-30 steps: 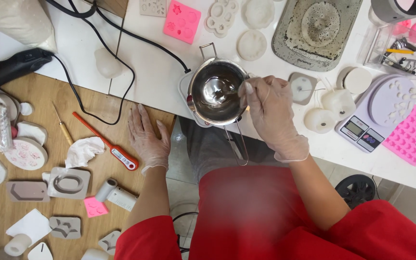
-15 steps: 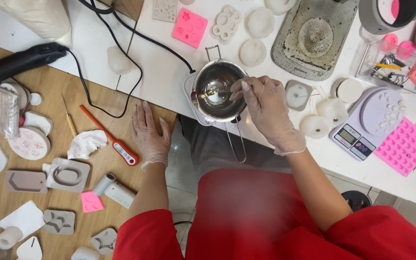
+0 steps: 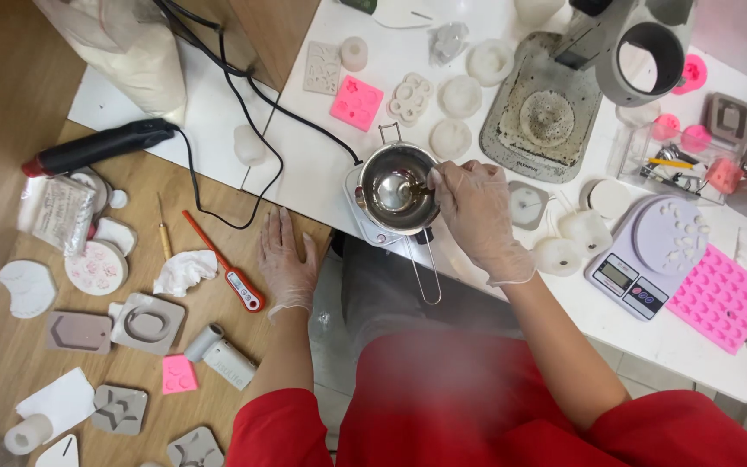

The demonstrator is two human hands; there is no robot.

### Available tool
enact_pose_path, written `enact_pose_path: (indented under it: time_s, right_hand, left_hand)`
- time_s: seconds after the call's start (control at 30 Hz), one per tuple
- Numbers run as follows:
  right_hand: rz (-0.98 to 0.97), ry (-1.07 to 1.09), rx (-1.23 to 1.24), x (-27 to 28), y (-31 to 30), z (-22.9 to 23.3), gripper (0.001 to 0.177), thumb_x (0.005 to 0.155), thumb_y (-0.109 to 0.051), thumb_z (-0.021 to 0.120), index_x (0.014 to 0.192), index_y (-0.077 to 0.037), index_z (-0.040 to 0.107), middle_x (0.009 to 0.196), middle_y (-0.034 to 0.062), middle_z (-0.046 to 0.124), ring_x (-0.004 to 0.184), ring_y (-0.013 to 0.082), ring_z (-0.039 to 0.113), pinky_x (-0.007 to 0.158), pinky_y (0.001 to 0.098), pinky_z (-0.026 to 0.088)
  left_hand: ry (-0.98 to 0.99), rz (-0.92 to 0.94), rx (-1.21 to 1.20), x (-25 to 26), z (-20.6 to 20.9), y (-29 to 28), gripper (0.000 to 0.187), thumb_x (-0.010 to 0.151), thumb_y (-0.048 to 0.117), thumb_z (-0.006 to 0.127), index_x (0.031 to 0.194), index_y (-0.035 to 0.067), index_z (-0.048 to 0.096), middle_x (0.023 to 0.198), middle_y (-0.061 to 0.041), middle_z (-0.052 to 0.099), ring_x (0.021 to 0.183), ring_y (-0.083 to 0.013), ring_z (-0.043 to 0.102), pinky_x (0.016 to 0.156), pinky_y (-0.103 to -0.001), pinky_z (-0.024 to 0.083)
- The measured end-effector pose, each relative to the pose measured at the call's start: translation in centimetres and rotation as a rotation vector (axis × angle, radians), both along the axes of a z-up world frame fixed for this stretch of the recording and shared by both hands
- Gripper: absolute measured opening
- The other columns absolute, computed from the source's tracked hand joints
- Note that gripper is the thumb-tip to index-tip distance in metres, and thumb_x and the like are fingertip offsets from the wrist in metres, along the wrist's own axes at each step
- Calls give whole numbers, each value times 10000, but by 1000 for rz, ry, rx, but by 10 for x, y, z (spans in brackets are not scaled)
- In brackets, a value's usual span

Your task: Melting and stirring wax in a pot for candle production at a workstation.

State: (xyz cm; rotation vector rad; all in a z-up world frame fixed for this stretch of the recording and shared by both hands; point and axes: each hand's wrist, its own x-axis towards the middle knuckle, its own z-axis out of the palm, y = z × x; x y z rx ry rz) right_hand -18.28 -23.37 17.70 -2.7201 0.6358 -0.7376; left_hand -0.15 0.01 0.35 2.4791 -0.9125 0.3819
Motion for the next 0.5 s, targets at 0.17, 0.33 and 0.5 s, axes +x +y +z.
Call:
enact_pose_path:
  time_s: [0.17,0.33,0.5]
  right_hand:
    - [-37,47,-53,2,-3,-4,273,1109,-317,474,888,-223,603,666,-14,654,873,261,724,851,427,489]
    - [-64,157,-2,9,-6,-5,255,1092,-334,463,972,-206,648,741,50,693,928,305,732,842,443,526]
    - [20,138,-123,14,-2,-10,237,1076,-318,478,1026,-171,657,796,92,730,907,305,741,845,446,527]
  left_hand:
    - [-20,-24,-29,-5,10,1,592,922,292,600,1478,96,546,1492,-133,546,1399,-300,499,1169,-431,376]
    - [-150,55,-255,-48,16,3,475,983,147,618,1452,102,558,1204,-149,689,1060,-317,698,851,-430,579]
    - [841,88,-452,-138,85,-12,486,1046,414,461,1452,162,550,1266,-101,714,1202,-232,668,1078,-464,462]
